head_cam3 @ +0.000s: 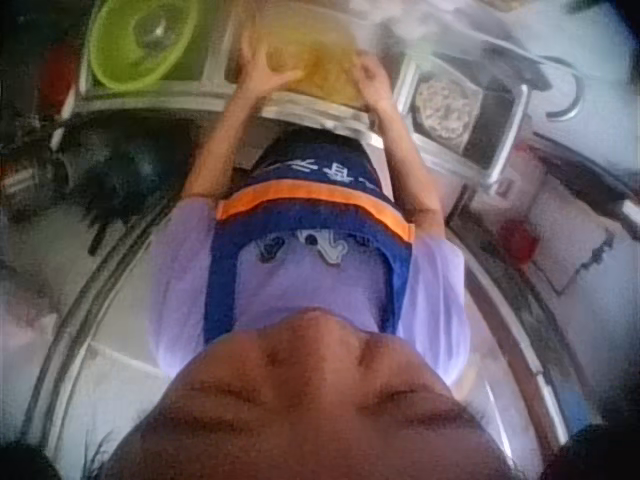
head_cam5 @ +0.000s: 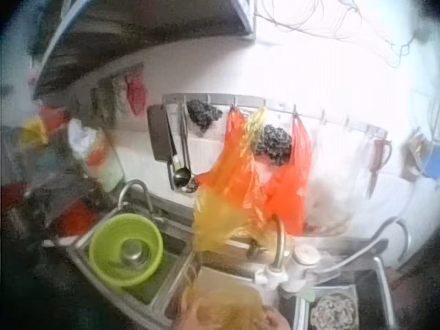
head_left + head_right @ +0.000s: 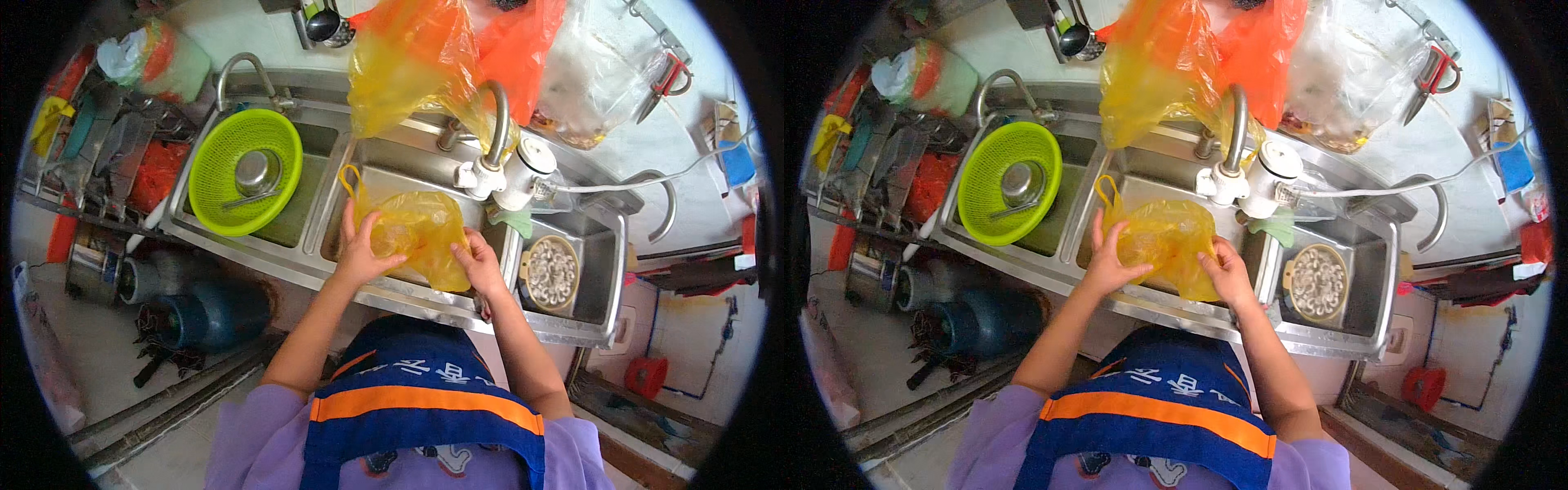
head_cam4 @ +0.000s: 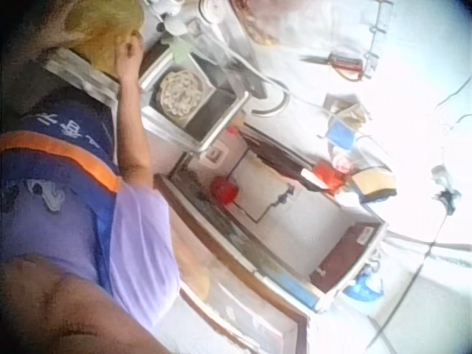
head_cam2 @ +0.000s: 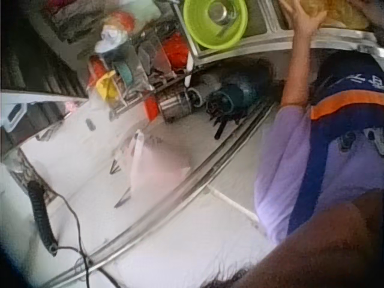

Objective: The person empties shrimp from plastic bags into a strainer at a kitchen sink and washes them under running water.

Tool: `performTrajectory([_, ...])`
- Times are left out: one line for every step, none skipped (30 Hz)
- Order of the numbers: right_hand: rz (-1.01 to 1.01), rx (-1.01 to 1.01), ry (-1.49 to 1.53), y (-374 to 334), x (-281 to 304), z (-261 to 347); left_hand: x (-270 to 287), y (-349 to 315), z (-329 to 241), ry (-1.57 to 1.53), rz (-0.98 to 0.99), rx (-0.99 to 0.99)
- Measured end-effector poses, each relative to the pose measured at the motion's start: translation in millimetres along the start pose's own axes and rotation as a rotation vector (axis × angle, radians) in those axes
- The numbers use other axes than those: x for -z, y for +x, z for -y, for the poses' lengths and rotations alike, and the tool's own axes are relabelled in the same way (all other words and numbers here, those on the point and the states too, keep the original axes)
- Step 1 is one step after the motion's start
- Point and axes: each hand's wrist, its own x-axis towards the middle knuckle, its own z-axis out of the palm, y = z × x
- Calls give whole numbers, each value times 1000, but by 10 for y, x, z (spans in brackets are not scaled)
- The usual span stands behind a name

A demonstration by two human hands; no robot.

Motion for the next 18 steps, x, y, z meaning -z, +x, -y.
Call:
performTrajectory([-26, -111, 138, -39, 28, 49, -47, -75, -8, -13, -90, -13])
performTrajectory([-57, -212, 240, -65, 101, 20, -99, -140, 4, -26, -180, -24])
performTrajectory([-45, -216, 270, -111, 170, 49, -148, -200, 26, -35, -269, -37])
performTrajectory([-36, -239, 297, -146, 242, 96, -223, -265, 33, -64, -389, -29])
performTrajectory([-26, -262, 324, -184, 300, 157, -275, -331, 23, -10, -232, -20])
performTrajectory([-68, -317, 370, -218, 306, 232, -319, -384, 1, 45, -77, -14])
performTrajectory([-72, -320, 392, -243, 333, 251, -368, -428, -28, 100, 79, -9])
performTrajectory([-75, -323, 414, -268, 364, 265, -456, -453, -106, 25, 86, 6])
performTrajectory([-81, -326, 436, -303, 393, 295, -572, -440, -92, -41, 50, 57])
performTrajectory([-68, -332, 405, -327, 394, 360, -753, -410, 11, -101, 7, 116])
performTrajectory([-59, -325, 401, -335, 402, 377, -925, -368, 120, -162, -36, 175])
performTrajectory([-54, -321, 396, -354, 421, 384, -1062, -302, 234, -177, -72, 37])
performTrajectory([-43, -317, 393, -371, 442, 391, -1197, -223, 352, -364, 52, 169])
performTrajectory([-47, -295, 380, -386, 518, 311, -1332, -125, 447, -553, 180, 297])
performTrajectory([-55, -311, 364, -374, 588, 303, -1390, -18, 512, -736, 307, 421])
performTrajectory([-73, -331, 352, -391, 670, 293, -1306, 46, 464, -611, 316, 277])
performTrajectory([-90, -351, 340, -402, 742, 288, -1304, 99, 425, -595, 392, 286])
performTrajectory([-105, -343, 397, -392, 782, 287, -1305, 127, 393, -573, 463, 298])
